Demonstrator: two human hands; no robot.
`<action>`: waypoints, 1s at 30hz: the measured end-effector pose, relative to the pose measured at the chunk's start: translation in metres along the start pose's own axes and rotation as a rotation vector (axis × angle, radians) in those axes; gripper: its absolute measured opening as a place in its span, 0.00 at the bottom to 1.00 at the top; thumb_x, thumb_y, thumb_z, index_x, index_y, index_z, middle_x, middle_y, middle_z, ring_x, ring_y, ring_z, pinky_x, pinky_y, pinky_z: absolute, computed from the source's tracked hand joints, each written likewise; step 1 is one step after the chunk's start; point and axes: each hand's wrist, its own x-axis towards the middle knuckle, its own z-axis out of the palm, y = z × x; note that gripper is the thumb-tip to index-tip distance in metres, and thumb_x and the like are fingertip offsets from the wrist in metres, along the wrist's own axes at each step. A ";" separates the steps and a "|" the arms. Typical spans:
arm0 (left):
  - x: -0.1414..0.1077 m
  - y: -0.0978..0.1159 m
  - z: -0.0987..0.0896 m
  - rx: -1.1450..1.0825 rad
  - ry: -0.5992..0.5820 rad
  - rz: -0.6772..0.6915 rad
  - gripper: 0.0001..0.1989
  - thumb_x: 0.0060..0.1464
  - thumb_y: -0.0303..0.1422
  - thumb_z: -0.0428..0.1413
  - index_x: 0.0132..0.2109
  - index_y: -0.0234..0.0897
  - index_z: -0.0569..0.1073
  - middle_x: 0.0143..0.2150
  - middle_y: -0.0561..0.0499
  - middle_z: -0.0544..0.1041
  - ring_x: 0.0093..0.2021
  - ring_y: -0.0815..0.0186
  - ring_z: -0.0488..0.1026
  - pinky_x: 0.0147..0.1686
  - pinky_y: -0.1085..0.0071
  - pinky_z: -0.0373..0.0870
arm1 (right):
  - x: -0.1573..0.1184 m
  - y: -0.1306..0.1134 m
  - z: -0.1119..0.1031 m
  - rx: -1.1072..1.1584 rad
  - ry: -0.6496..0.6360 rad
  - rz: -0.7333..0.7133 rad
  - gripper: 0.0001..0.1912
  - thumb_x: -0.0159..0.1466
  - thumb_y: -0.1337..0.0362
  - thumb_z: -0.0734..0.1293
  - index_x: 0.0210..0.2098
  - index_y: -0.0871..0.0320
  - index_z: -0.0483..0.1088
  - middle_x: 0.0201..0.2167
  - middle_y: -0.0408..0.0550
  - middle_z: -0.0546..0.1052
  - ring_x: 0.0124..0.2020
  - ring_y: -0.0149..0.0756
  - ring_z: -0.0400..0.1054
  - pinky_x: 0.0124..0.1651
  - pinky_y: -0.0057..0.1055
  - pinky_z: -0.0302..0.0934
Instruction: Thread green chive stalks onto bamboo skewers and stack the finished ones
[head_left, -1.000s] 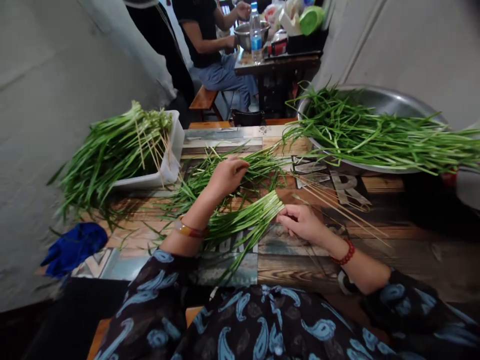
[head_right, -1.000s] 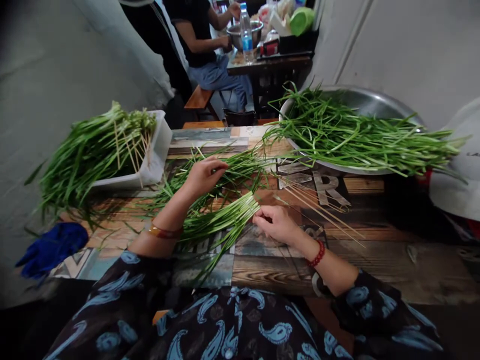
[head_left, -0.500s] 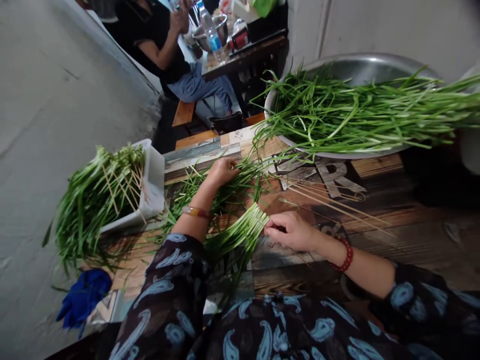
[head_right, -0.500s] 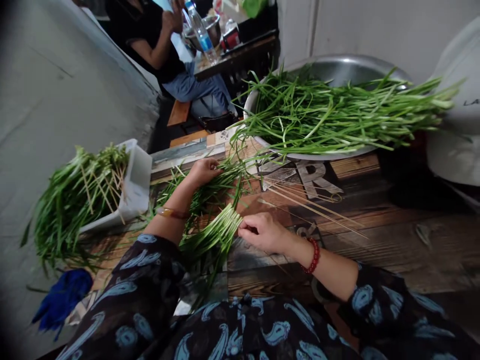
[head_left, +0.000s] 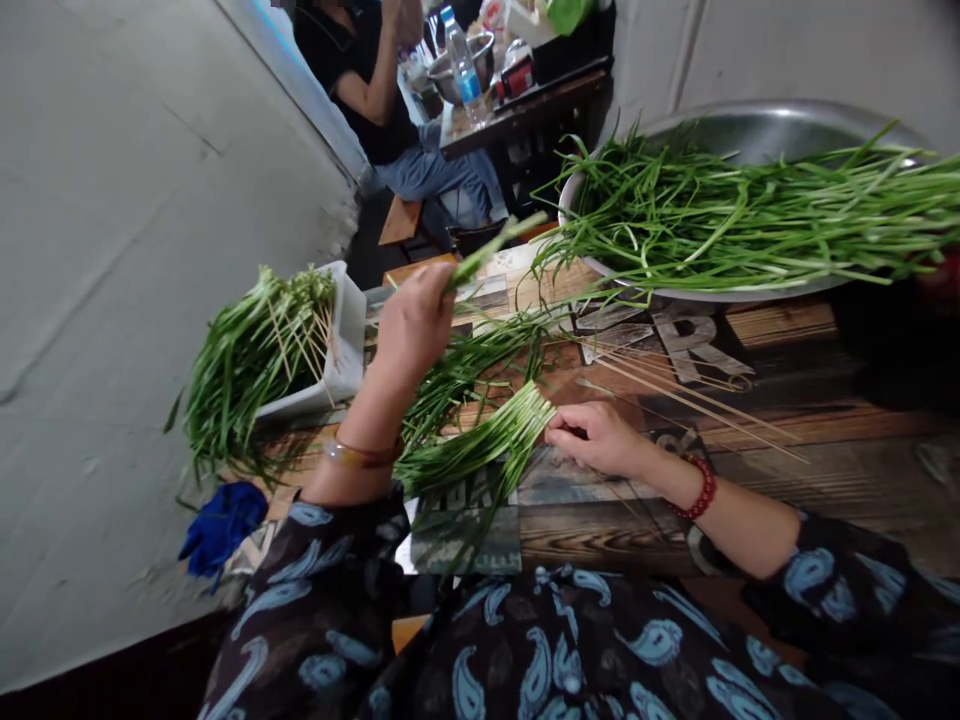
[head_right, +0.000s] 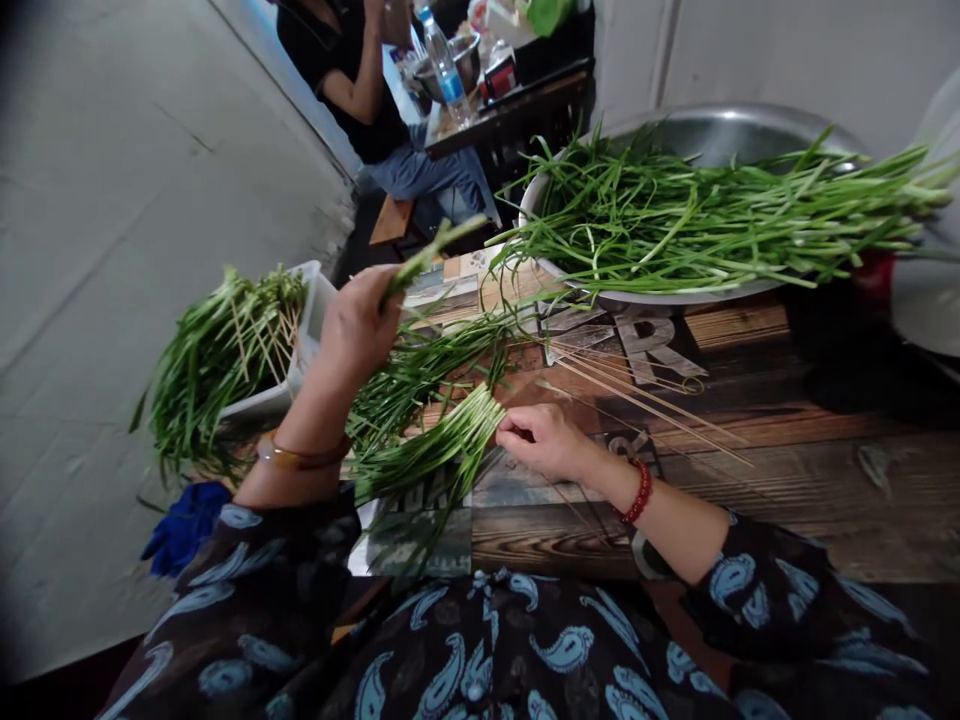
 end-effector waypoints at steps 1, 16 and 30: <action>-0.008 0.007 0.003 0.043 -0.063 0.025 0.17 0.57 0.25 0.51 0.52 0.37 0.72 0.47 0.42 0.76 0.47 0.59 0.73 0.49 0.63 0.68 | -0.001 0.000 0.000 -0.010 -0.004 -0.009 0.10 0.61 0.67 0.63 0.25 0.59 0.72 0.15 0.38 0.69 0.16 0.25 0.60 0.23 0.22 0.50; -0.092 -0.016 -0.008 -0.408 0.149 -0.341 0.14 0.60 0.38 0.53 0.45 0.35 0.79 0.42 0.45 0.81 0.43 0.64 0.77 0.46 0.69 0.72 | -0.008 -0.002 -0.001 -0.085 -0.038 -0.088 0.10 0.62 0.66 0.64 0.26 0.59 0.73 0.18 0.42 0.73 0.21 0.28 0.64 0.27 0.24 0.54; -0.087 -0.090 -0.003 -0.137 0.054 -0.541 0.17 0.56 0.32 0.50 0.48 0.30 0.77 0.33 0.47 0.78 0.33 0.65 0.72 0.36 0.72 0.66 | -0.009 0.001 -0.002 -0.059 -0.064 -0.020 0.10 0.63 0.65 0.63 0.27 0.58 0.72 0.16 0.41 0.73 0.15 0.27 0.62 0.20 0.25 0.54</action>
